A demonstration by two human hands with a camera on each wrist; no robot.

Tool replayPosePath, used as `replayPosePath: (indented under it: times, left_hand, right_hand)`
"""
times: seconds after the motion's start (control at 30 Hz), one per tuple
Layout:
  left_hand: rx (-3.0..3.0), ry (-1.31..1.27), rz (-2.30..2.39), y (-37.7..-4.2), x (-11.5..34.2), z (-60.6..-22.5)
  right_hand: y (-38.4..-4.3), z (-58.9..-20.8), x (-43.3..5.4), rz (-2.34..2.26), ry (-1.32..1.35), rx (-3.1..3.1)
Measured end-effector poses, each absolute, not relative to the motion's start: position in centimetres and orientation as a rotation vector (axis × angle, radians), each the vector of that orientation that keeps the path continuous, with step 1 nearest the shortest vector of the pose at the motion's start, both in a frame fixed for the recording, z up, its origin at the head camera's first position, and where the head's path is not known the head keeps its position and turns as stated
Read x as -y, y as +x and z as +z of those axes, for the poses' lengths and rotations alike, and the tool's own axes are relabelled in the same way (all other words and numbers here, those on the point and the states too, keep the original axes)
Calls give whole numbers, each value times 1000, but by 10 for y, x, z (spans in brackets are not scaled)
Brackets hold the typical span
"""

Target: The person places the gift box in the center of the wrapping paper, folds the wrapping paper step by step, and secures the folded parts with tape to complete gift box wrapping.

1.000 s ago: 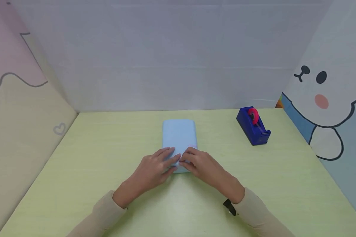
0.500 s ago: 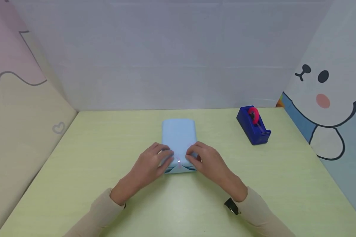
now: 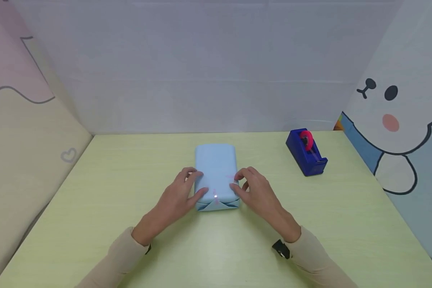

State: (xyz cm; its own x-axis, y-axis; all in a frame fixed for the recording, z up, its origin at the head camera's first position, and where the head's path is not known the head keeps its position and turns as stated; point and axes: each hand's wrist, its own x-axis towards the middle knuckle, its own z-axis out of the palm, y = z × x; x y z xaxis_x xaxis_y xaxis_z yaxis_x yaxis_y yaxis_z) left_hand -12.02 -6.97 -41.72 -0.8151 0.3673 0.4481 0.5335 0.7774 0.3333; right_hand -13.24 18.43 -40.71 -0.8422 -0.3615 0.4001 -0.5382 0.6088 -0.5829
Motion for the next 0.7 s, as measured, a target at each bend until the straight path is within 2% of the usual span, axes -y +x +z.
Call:
replayPosePath:
  times: [0.33,0.7]
  left_hand:
    - [2566,-1086,-364,-114,71,-423]
    - [2442,-1053,-214,-117,65,-427]
  right_hand:
    - [-132,-403,-178,1015,810,2582]
    - [-135,-402,-163,1114,1084,2535]
